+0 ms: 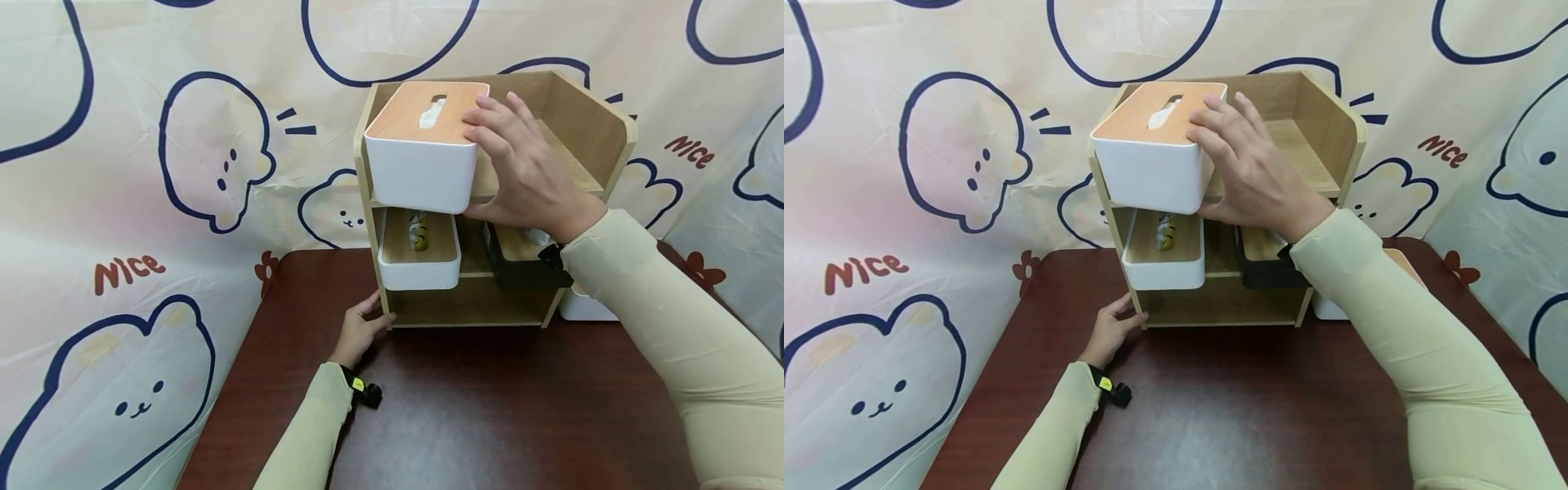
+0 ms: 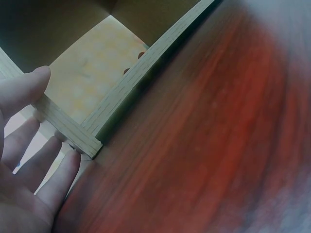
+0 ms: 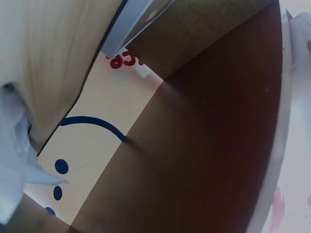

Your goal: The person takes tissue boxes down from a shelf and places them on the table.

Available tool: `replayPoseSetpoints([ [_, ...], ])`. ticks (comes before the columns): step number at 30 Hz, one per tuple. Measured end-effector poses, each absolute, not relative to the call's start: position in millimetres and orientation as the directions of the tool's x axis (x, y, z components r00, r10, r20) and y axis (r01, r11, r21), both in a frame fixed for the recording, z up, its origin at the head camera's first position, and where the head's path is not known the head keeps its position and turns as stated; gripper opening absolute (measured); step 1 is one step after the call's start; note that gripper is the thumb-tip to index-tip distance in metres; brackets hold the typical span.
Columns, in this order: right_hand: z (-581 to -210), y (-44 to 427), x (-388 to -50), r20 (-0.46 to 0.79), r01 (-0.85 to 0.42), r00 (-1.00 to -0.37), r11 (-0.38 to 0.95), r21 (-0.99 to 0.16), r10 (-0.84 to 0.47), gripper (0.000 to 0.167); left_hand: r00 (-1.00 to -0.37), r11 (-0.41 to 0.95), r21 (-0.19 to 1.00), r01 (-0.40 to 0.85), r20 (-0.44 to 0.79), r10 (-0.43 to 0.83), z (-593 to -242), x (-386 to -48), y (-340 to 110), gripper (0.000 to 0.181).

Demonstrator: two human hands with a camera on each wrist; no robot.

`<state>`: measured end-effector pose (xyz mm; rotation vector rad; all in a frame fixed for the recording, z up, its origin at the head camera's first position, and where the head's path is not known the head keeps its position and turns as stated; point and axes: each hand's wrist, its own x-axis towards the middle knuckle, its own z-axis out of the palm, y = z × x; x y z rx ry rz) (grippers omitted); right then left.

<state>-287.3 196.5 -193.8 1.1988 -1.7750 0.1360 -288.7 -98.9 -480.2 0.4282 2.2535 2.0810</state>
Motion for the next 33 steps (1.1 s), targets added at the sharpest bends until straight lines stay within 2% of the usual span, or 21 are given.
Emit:
replayPoseSetpoints([
  [6,-191.9,196.2,-284.2,0.753,-0.769,-0.033,0.498,0.401,-0.657,0.097,-0.967,0.069,0.987,0.145,0.127,0.222,-478.3,-289.2,-98.2,0.065],
  [19,-189.6,197.9,-279.5,0.736,-0.752,-0.047,0.509,0.419,-0.675,0.090,-0.966,0.078,0.984,0.161,0.141,0.216,-480.1,-289.1,-98.8,0.066],
  [28,-188.4,197.1,-275.1,0.741,-0.746,-0.016,0.502,0.438,-0.671,0.085,-0.965,0.070,0.984,0.162,0.143,0.218,-479.6,-289.0,-98.4,0.065],
  [33,-186.3,195.5,-269.0,0.720,-0.717,-0.021,0.513,0.472,-0.693,0.087,-0.964,0.064,0.983,0.169,0.152,0.217,-480.4,-289.6,-98.0,0.065],
])
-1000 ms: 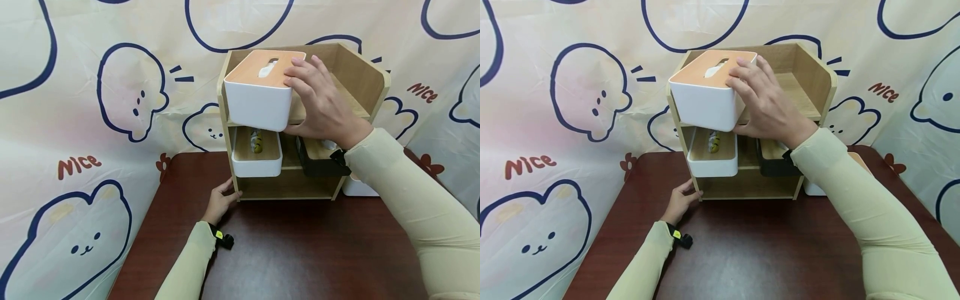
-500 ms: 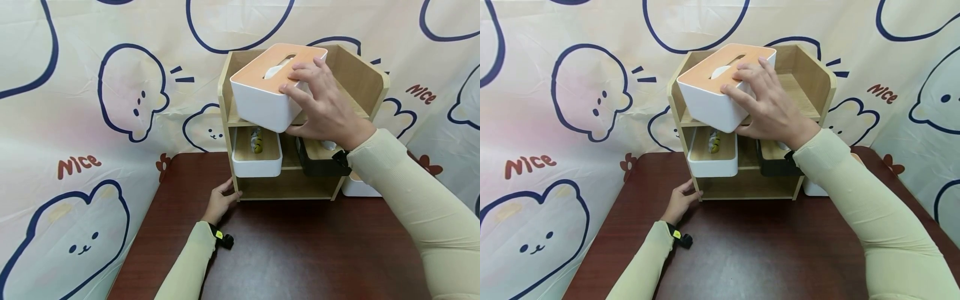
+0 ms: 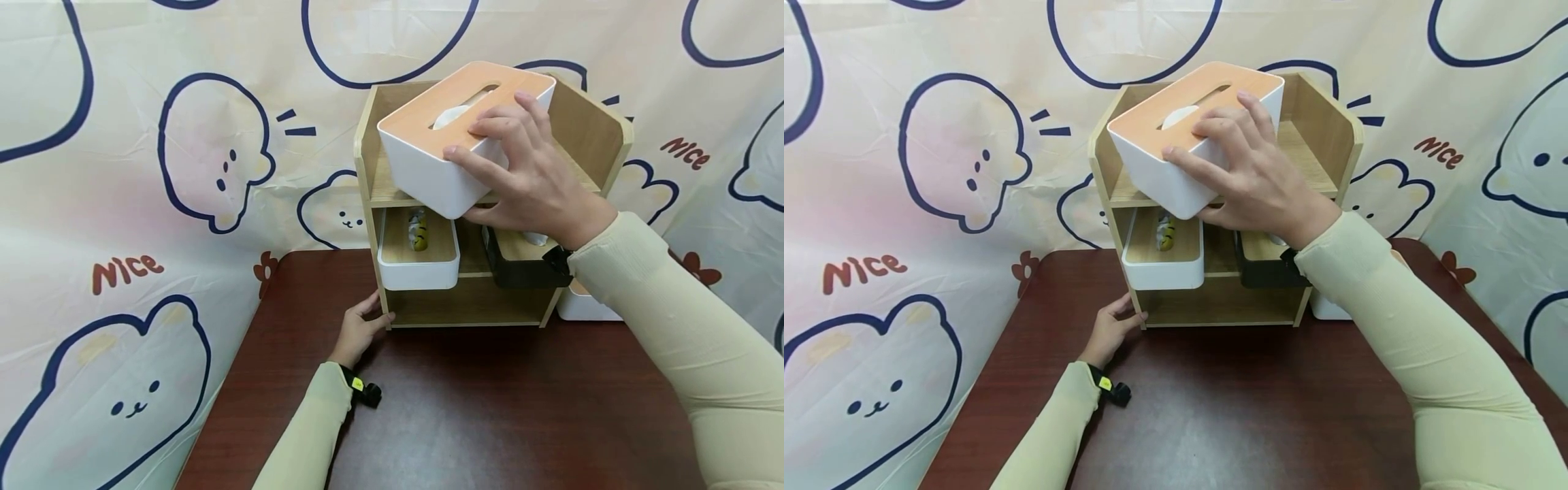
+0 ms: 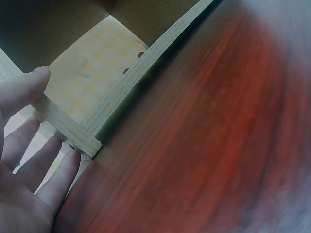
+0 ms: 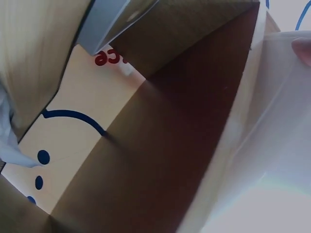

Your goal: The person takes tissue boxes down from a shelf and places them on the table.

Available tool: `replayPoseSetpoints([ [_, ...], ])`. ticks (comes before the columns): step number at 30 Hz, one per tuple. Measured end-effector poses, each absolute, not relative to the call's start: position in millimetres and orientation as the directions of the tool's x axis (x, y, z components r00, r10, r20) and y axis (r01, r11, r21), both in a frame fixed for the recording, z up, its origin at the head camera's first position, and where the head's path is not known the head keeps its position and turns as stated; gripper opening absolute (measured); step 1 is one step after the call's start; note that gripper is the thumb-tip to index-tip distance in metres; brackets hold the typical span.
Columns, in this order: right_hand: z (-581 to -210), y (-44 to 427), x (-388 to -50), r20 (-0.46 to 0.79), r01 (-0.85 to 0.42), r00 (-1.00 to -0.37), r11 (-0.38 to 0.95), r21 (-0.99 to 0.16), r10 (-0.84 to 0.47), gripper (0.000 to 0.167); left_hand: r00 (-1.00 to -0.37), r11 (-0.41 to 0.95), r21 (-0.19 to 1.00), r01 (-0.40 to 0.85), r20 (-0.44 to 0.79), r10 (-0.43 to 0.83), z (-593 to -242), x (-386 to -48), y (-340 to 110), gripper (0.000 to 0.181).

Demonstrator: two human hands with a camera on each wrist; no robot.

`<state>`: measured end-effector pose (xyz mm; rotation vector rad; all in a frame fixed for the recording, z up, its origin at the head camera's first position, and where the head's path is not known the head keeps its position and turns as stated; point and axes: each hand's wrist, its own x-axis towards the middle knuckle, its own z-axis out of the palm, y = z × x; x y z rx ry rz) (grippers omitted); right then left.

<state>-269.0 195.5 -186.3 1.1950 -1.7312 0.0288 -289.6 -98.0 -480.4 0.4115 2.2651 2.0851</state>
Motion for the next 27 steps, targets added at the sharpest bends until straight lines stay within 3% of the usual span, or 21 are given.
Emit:
replayPoseSetpoints([
  [18,-180.1,183.9,-240.6,0.675,-0.613,-0.038,0.550,0.567,-0.737,0.087,-0.965,0.078,0.982,0.174,0.154,0.214,-481.4,-290.0,-98.0,0.065],
  [27,-179.3,182.0,-229.1,0.693,-0.548,-0.082,0.614,0.568,-0.716,0.092,-0.967,0.101,0.980,0.174,0.151,0.203,-480.9,-290.1,-97.8,0.065],
])
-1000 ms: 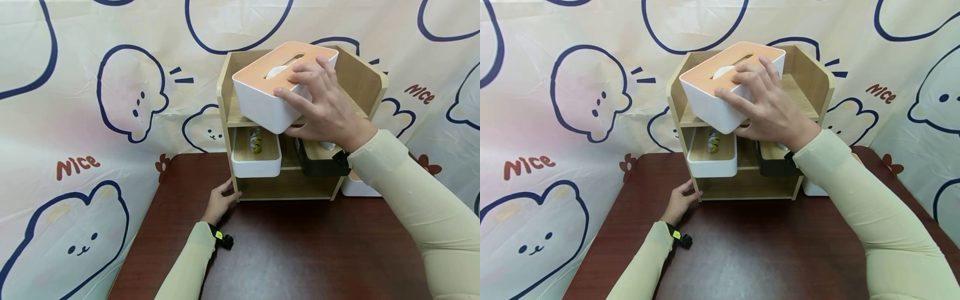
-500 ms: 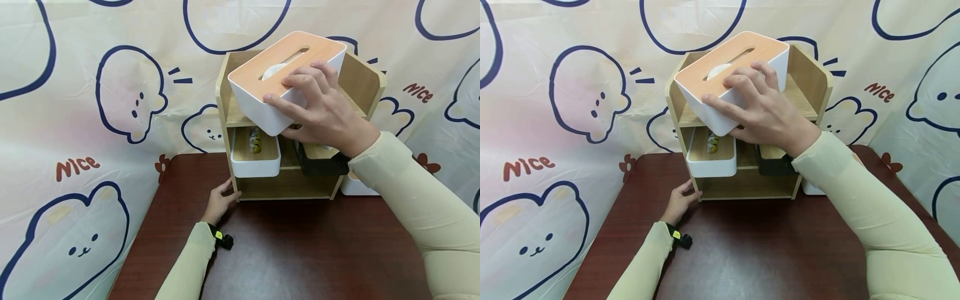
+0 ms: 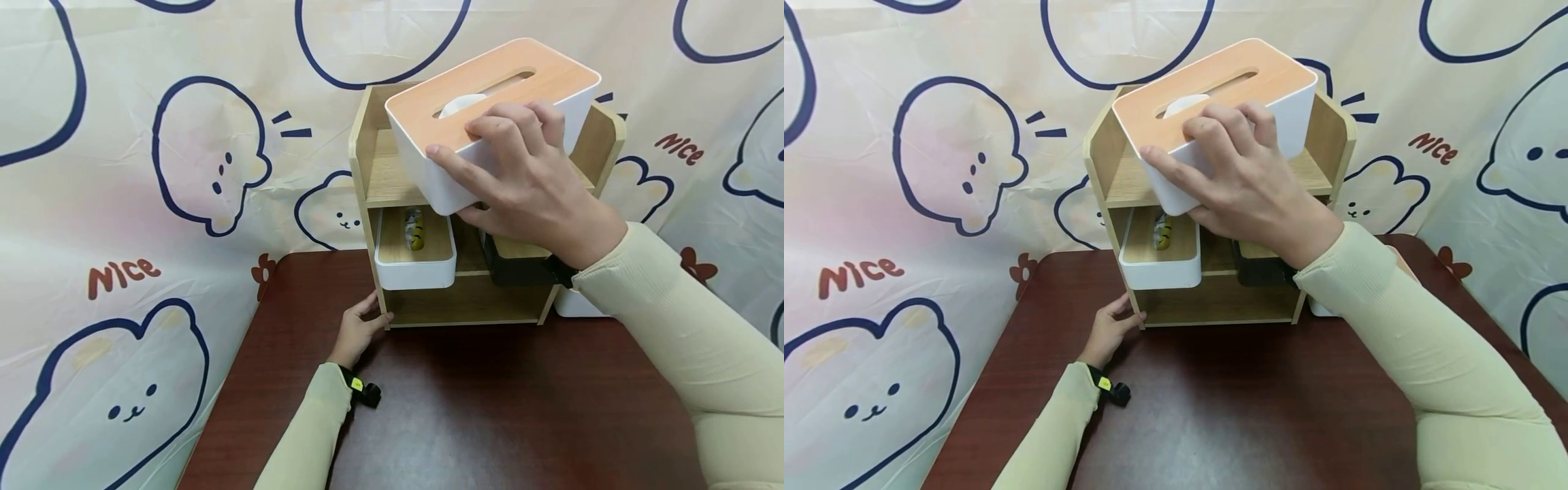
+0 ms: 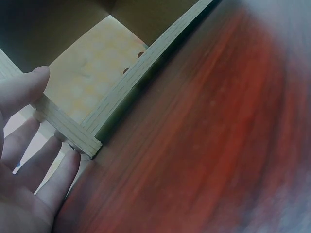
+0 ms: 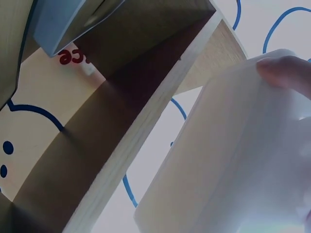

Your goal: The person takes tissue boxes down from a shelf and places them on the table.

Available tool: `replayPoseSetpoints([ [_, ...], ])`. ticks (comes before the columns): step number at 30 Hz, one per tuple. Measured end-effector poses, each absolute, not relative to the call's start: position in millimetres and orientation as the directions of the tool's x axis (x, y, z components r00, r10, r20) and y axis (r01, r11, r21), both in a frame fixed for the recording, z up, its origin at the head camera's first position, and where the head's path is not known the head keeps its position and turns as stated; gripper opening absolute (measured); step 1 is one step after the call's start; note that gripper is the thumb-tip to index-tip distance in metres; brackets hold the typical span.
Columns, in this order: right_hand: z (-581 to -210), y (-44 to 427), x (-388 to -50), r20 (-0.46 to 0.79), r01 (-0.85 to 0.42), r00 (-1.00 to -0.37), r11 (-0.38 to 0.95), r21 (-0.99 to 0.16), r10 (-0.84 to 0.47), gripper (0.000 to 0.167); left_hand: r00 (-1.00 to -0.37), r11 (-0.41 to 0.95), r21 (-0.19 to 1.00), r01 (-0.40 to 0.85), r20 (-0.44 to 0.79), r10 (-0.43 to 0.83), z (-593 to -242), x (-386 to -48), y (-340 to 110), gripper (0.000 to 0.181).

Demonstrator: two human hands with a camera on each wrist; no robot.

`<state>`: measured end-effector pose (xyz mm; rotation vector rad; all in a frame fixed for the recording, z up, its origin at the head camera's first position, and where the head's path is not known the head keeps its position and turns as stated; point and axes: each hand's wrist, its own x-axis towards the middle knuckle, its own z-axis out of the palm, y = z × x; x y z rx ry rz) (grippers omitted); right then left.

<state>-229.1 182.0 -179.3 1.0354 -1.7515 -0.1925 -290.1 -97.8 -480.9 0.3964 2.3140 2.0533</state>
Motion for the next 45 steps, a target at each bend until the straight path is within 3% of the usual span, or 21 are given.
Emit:
replayPoseSetpoints([
  [12,-174.4,186.3,-225.0,0.724,-0.533,-0.071,0.640,0.554,-0.686,0.091,-0.970,0.076,0.984,0.164,0.147,0.192,-509.6,-307.7,-98.7,0.067],
  [22,-163.5,192.1,-221.9,0.738,-0.521,-0.092,0.663,0.537,-0.669,0.084,-0.969,0.069,0.979,0.190,0.176,0.171,-512.1,-305.3,-97.4,0.066],
  [33,-151.1,199.3,-219.3,0.763,-0.498,-0.096,0.695,0.519,-0.639,0.091,-0.971,0.093,0.978,0.189,0.172,0.164,-511.6,-306.7,-98.0,0.066],
  [45,-144.6,211.5,-219.7,0.780,-0.465,-0.127,0.732,0.499,-0.612,0.080,-0.969,0.092,0.976,0.197,0.180,0.170,-511.2,-306.0,-98.0,0.066],
])
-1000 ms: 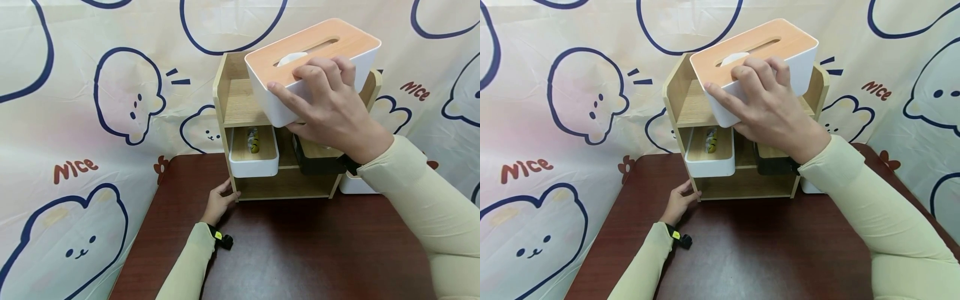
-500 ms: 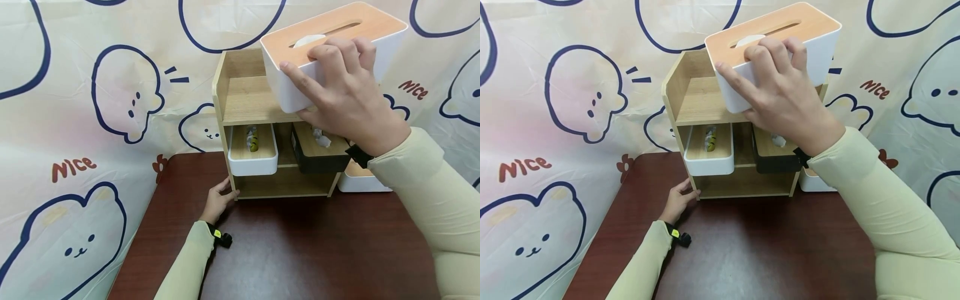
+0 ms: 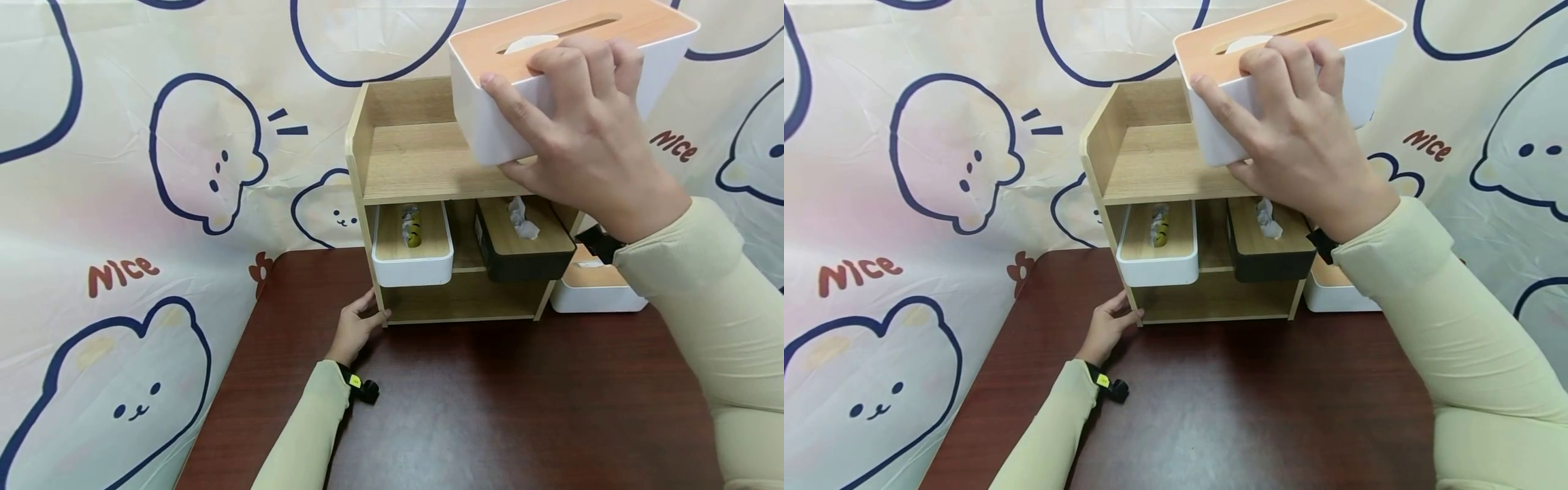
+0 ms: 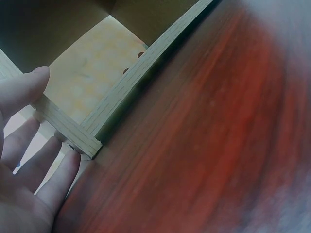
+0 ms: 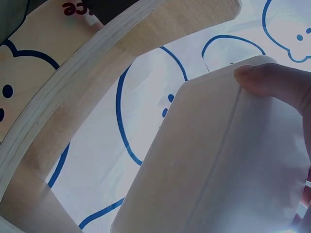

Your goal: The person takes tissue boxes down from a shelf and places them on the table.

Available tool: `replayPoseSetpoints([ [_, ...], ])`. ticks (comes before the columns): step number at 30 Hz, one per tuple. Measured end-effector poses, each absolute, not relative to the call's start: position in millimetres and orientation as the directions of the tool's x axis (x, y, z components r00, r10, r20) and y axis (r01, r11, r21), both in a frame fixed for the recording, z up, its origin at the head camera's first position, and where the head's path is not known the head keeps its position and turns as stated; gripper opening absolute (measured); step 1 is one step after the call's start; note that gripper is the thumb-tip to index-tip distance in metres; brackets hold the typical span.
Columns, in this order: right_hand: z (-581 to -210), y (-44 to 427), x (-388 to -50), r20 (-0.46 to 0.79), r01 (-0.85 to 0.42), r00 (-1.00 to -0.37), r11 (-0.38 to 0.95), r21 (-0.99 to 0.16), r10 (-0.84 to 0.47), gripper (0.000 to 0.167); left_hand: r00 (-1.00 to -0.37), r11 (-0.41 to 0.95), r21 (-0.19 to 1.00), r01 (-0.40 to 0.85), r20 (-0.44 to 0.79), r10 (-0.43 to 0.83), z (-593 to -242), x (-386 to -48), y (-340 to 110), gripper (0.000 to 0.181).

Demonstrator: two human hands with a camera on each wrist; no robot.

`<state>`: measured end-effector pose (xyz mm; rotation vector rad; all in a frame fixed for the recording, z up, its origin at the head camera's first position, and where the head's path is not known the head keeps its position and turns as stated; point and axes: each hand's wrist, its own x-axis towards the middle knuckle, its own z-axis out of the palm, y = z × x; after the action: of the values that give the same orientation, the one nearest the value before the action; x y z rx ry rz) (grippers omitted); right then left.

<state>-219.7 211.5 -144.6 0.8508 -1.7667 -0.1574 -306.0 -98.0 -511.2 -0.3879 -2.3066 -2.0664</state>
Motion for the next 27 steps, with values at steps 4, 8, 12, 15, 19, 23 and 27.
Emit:
replayPoseSetpoints([
  [4,-143.7,214.7,-220.3,0.781,-0.453,-0.136,0.739,0.498,-0.609,0.082,-0.971,0.091,0.978,0.186,0.169,0.170,-511.8,-306.3,-98.6,0.067],
  [8,-142.6,218.3,-221.3,0.789,-0.444,-0.131,0.747,0.495,-0.601,0.080,-0.971,0.091,0.978,0.189,0.172,0.166,-512.1,-306.6,-98.6,0.067],
  [12,-141.4,222.7,-221.8,0.790,-0.436,-0.126,0.749,0.498,-0.599,0.076,-0.970,0.088,0.977,0.196,0.180,0.163,-512.7,-307.3,-97.8,0.066],
  [15,-141.1,226.3,-220.8,0.791,-0.428,-0.128,0.753,0.500,-0.598,0.078,-0.970,0.090,0.976,0.196,0.180,0.161,-513.0,-307.3,-97.8,0.065],
  [19,-140.9,231.8,-219.2,0.793,-0.410,-0.125,0.759,0.506,-0.596,0.081,-0.972,0.069,0.982,0.176,0.162,0.168,-512.5,-306.5,-97.9,0.065],
  [23,-141.6,236.9,-219.1,0.814,-0.408,-0.104,0.771,0.489,-0.571,0.080,-0.972,0.033,0.989,0.147,0.138,0.191,-510.6,-305.6,-98.6,0.067],
  [27,-141.8,242.5,-217.6,0.827,-0.402,-0.103,0.784,0.473,-0.552,0.078,-0.968,0.026,0.991,0.132,0.124,0.217,-506.0,-304.3,-100.1,0.067],
])
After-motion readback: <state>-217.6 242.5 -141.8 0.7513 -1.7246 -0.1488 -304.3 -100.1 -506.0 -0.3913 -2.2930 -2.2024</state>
